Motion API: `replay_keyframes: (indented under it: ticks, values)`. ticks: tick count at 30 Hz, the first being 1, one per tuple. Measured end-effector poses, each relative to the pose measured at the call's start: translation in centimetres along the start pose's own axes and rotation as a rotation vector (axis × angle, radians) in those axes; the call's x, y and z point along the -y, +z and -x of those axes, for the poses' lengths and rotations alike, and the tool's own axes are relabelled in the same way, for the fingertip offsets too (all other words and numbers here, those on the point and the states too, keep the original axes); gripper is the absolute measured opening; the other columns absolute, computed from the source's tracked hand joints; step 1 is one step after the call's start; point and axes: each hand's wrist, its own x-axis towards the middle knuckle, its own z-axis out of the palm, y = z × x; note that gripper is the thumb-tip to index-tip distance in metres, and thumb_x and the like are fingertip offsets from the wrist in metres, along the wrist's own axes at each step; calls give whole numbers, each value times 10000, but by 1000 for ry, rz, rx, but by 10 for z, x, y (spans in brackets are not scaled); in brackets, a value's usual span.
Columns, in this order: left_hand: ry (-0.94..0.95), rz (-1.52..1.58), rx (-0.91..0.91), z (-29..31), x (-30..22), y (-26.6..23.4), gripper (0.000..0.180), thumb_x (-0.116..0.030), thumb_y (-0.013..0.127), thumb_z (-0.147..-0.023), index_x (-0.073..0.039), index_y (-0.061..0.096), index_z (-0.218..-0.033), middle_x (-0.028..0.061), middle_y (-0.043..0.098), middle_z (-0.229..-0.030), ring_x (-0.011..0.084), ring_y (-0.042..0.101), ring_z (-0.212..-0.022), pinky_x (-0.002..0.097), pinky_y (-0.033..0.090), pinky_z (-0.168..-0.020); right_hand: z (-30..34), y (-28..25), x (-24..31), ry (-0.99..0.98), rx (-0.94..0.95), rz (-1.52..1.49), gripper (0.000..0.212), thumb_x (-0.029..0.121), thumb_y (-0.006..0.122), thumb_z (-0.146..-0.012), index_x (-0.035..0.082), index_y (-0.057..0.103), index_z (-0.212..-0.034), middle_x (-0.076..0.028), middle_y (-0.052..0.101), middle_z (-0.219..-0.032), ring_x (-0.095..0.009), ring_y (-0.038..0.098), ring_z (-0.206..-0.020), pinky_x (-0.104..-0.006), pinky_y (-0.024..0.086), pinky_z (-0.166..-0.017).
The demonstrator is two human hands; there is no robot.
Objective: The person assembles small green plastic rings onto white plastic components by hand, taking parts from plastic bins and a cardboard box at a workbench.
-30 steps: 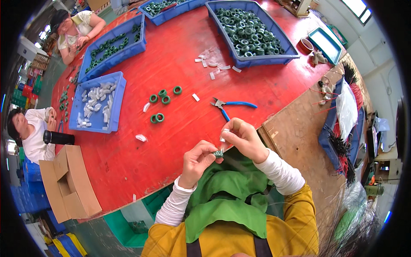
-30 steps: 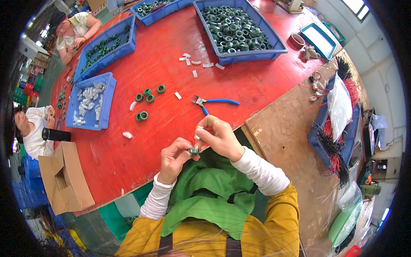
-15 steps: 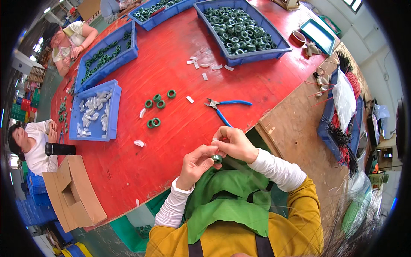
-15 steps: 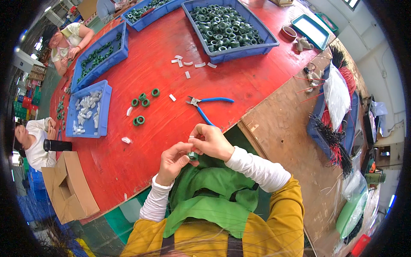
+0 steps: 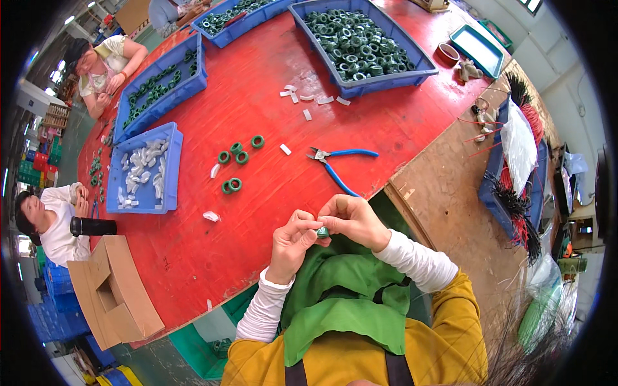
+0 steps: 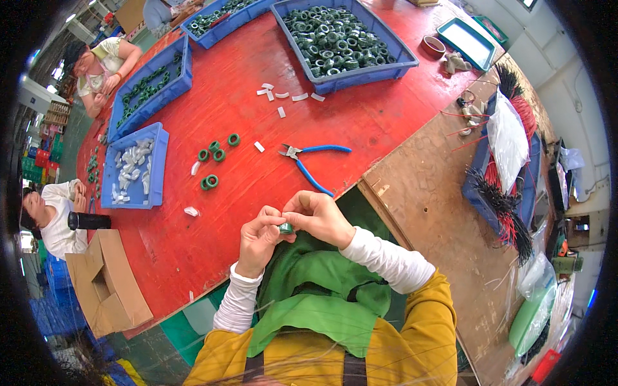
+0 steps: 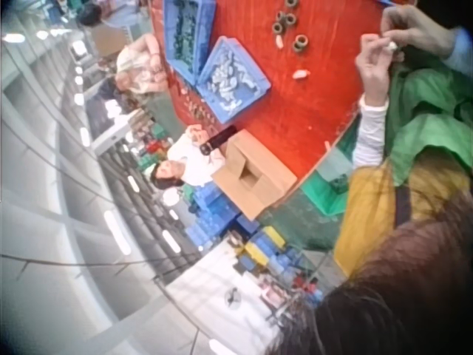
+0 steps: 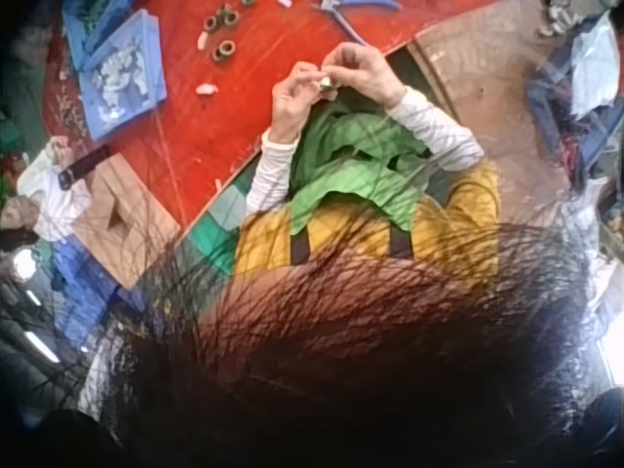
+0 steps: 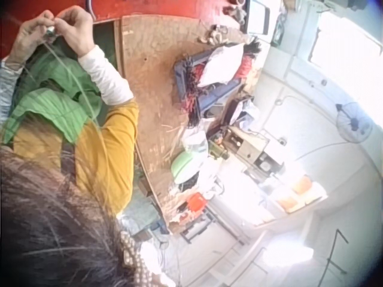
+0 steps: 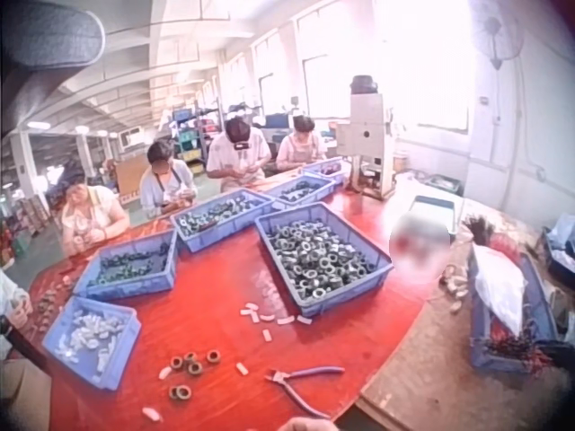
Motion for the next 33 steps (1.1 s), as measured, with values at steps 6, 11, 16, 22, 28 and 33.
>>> replay_keyframes:
  ticks: [6, 11, 16, 22, 28, 33]
  values:
    - [-52, 181, -71, -3, 0, 4, 189, -127, 578, -933, -18, 633, -1076, 52, 536, -979, 188, 628, -887, 339, 578, -784, 11, 5, -6, -209, 76, 35, 232, 148, 617, -917, -18, 583, -1076, -42, 593, -942, -104, 600, -783, -244, 486, -708]
    - [-49, 230, -98, -2, 6, 3, 209, -151, 568, -940, -39, 614, -1111, 77, 616, -986, 208, 642, -869, 371, 564, -785, 12, -1, -17, -292, 84, 118, 196, 94, 624, -901, -19, 589, -1057, -73, 577, -961, -128, 614, -813, -271, 502, -696]
    - [-101, 209, -210, 1, 7, 2, 221, -132, 561, -945, -4, 588, -1123, 109, 662, -983, 227, 667, -863, 378, 572, -804, 13, 4, -2, -494, -139, 542, 267, 39, 705, -757, 11, 597, -1000, -104, 586, -978, -204, 616, -791, -322, 510, -682]
    - [-114, 205, -244, 0, 6, 10, 228, -109, 548, -949, 3, 568, -1146, 115, 664, -995, 216, 661, -901, 383, 563, -825, 8, 3, -1, -884, -179, 896, 331, 66, 732, -616, 77, 593, -916, -79, 577, -968, -255, 571, -806, -368, 476, -643]
    - [-95, 228, -272, -3, 8, 16, 189, -80, 548, -945, -6, 557, -1119, 112, 655, -995, 196, 652, -909, 352, 558, -809, 6, 8, -9, -1063, -271, 977, 238, 81, 724, -588, 67, 644, -811, -45, 611, -868, -219, 594, -778, -356, 480, -708]
    - [-63, 332, -332, -9, 11, 30, 88, -51, 577, -925, -16, 548, -1000, 100, 647, -948, 184, 654, -858, 315, 561, -766, 17, 8, 1, -1156, -382, 1132, 236, 84, 699, -561, 86, 693, -797, -26, 660, -869, -195, 647, -867, -391, 475, -828]
